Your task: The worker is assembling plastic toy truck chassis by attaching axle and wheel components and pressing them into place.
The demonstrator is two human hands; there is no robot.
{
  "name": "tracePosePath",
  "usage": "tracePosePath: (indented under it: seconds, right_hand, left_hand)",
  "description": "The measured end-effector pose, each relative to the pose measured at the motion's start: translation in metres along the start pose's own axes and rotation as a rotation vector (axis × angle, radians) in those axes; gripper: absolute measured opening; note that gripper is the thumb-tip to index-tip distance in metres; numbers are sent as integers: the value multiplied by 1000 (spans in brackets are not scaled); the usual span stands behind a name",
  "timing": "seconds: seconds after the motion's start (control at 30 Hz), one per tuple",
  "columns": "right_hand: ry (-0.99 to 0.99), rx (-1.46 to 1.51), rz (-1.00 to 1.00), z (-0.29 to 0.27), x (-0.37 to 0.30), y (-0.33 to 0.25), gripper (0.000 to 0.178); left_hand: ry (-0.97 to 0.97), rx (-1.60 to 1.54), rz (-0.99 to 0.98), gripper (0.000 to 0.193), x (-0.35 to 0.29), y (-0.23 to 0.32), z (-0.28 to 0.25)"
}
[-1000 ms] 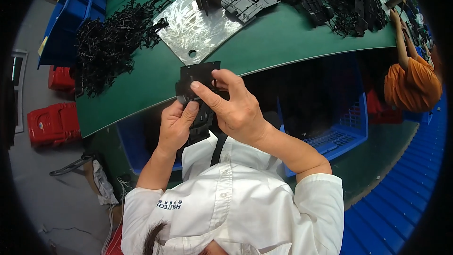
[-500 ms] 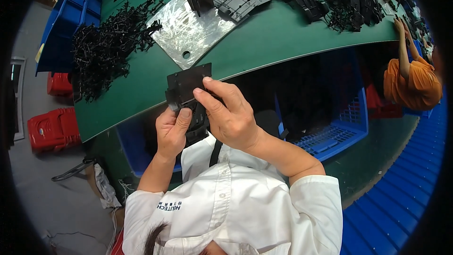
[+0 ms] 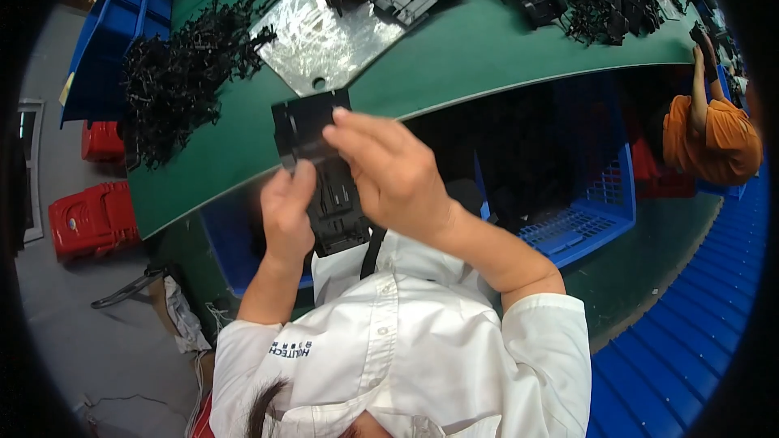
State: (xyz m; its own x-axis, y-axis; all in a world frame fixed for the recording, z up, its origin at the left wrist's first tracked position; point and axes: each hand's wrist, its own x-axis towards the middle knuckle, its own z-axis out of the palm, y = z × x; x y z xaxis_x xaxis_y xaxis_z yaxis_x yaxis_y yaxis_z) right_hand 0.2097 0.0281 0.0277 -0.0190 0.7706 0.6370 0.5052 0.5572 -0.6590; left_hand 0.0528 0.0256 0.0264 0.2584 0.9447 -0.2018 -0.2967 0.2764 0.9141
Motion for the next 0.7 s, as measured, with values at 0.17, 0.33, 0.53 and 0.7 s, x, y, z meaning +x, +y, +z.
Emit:
tracePosePath:
  seconds: [0.17, 0.33, 0.53, 0.7]
  right_hand:
    - [-152, 186, 150, -13, 21, 10, 23]
    - [-253, 271, 209, -16, 23, 13, 23]
    - [-191, 263, 155, -13, 18, 19, 23]
    - [-170, 242, 116, -11, 14, 22, 26]
  left_hand:
    - [-68, -208, -231, 35, 13, 18, 2]
    - [-76, -249, -291, 36, 14, 21, 0]
    - [-80, -188, -284, 36, 10, 23, 4]
    - [-50, -131, -251, 33, 9, 17, 2]
